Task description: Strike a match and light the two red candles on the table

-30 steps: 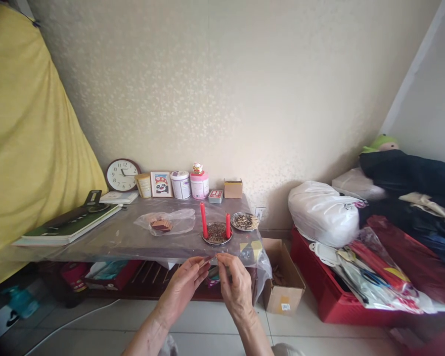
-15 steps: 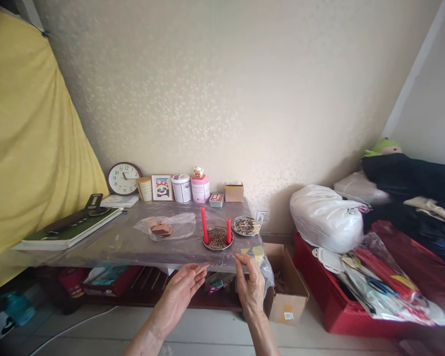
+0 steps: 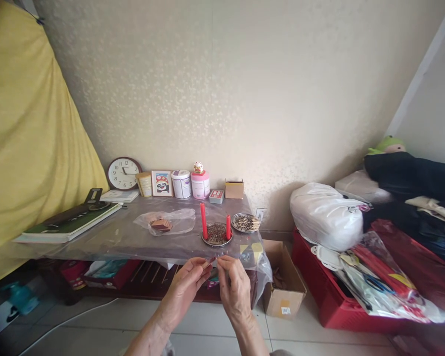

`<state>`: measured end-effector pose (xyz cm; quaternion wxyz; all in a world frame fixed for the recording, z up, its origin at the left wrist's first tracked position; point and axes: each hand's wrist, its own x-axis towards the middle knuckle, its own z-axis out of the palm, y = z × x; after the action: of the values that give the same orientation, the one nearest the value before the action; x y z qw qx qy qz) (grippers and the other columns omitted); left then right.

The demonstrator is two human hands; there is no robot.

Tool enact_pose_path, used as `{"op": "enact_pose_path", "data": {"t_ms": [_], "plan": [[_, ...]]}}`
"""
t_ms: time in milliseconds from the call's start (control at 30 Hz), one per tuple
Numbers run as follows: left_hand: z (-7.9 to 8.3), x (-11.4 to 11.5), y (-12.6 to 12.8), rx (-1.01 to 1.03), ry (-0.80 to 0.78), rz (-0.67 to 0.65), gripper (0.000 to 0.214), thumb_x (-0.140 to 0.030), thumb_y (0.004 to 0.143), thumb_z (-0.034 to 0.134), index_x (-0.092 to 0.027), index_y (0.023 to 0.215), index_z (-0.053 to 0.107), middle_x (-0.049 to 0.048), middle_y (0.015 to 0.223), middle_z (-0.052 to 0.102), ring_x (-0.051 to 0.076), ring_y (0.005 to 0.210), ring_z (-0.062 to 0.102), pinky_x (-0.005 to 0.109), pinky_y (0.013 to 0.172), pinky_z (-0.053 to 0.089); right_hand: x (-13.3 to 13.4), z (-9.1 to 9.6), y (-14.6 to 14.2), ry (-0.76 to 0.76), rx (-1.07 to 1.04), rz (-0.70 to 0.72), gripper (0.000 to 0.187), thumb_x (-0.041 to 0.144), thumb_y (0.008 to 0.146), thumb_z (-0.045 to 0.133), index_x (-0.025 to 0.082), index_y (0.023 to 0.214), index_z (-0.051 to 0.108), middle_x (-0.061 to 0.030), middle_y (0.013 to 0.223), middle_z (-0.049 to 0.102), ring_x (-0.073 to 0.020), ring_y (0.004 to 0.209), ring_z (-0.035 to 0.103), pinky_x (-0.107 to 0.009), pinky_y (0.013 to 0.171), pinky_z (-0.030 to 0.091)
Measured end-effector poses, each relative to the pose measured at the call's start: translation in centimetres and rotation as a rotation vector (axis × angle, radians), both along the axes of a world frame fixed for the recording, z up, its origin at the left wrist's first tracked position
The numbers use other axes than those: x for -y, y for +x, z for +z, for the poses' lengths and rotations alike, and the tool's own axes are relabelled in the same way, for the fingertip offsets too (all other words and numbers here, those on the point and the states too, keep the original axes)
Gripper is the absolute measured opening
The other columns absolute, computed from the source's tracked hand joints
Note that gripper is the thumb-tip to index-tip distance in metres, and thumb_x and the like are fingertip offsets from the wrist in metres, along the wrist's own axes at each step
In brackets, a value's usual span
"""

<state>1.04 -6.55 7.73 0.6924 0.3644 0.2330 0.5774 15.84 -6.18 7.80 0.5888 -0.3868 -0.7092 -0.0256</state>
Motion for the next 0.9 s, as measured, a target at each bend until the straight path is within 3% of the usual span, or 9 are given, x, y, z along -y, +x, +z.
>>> {"op": "enact_pose_path", "data": {"t_ms": [200, 233, 300, 367, 433, 733, 900], "plan": [[0.1, -0.2, 0.0, -0.030, -0.021, 0.037, 0.013, -0.026, 0.077, 0.063, -0.018, 0.087, 0.063, 0.0042, 0.094, 0.066, 0.017, 0.095, 0.056, 0.032, 0.093, 0.035, 1.6, 1.4, 0.4, 0.100, -0.109, -0.037, 0.020, 0.009, 0.083, 0.053, 0.022, 0.097, 0.060, -0.0062, 0.093, 0.067, -0.0187, 0.087, 0.063, -0.033, 0.077, 0.051], [0.3, -0.1, 0.0, -0.032, -0.018, 0.043, 0.013, -0.026, 0.076, 0.064, -0.018, 0.087, 0.063, 0.0044, 0.093, 0.066, 0.017, 0.095, 0.056, 0.033, 0.094, 0.035, 1.5, 1.1, 0.4, 0.102, -0.105, -0.009, 0.019, 0.011, 0.082, 0.054, 0.023, 0.096, 0.060, -0.0066, 0.094, 0.067, -0.0196, 0.088, 0.063, -0.035, 0.078, 0.051], [0.7, 0.0, 0.0, -0.013, -0.009, 0.031, 0.015, -0.026, 0.075, 0.066, -0.018, 0.086, 0.063, 0.0049, 0.095, 0.067, 0.017, 0.095, 0.057, 0.034, 0.095, 0.035, 0.6, -0.1, 0.7, -0.036, -0.017, 0.001, 0.011, 0.021, 0.083, 0.054, 0.023, 0.089, 0.063, -0.0059, 0.088, 0.068, -0.0194, 0.081, 0.064, -0.033, 0.072, 0.052], [1.1, 0.2, -0.2, 0.015, 0.000, 0.001, 0.017, -0.027, 0.075, 0.066, -0.018, 0.089, 0.063, 0.0064, 0.101, 0.067, 0.019, 0.098, 0.057, 0.036, 0.097, 0.034, -1.0, -1.7, 1.3, -0.096, -0.077, -0.136, 0.016, 0.029, 0.085, 0.050, 0.023, 0.080, 0.064, -0.0037, 0.076, 0.067, -0.0180, 0.070, 0.063, -0.030, 0.063, 0.051], [1.1, 0.4, -0.6, 0.015, -0.002, -0.004, 0.018, -0.027, 0.075, 0.065, -0.018, 0.090, 0.062, 0.0077, 0.108, 0.066, 0.019, 0.100, 0.057, 0.036, 0.098, 0.033, -2.4, -2.7, 2.0, -0.114, -0.150, -0.229, 0.017, 0.030, 0.087, 0.047, 0.020, 0.085, 0.062, -0.0052, 0.078, 0.066, -0.0182, 0.072, 0.061, -0.031, 0.065, 0.050], [-1.4, -0.4, -2.8, -0.091, -0.030, 0.040, 0.015, -0.027, 0.078, 0.062, -0.018, 0.090, 0.060, 0.0096, 0.114, 0.064, 0.017, 0.099, 0.057, 0.035, 0.097, 0.034, -2.3, -2.3, 2.8, -0.285, -0.453, -0.122, 0.018, 0.035, 0.082, 0.055, 0.020, 0.086, 0.064, -0.0022, 0.082, 0.063, -0.0166, 0.076, 0.057, -0.028, 0.070, 0.046], [-3.2, -1.6, -3.9, -0.106, -0.107, 0.074, 0.019, -0.030, 0.075, 0.065, -0.018, 0.089, 0.061, 0.0098, 0.114, 0.064, 0.017, 0.098, 0.059, 0.034, 0.093, 0.038, -2.6, -2.6, 2.9, -0.403, -0.738, -0.046, 0.024, 0.040, 0.075, 0.062, 0.019, 0.084, 0.069, -0.0012, 0.077, 0.065, -0.0159, 0.072, 0.056, -0.028, 0.068, 0.045]]}}
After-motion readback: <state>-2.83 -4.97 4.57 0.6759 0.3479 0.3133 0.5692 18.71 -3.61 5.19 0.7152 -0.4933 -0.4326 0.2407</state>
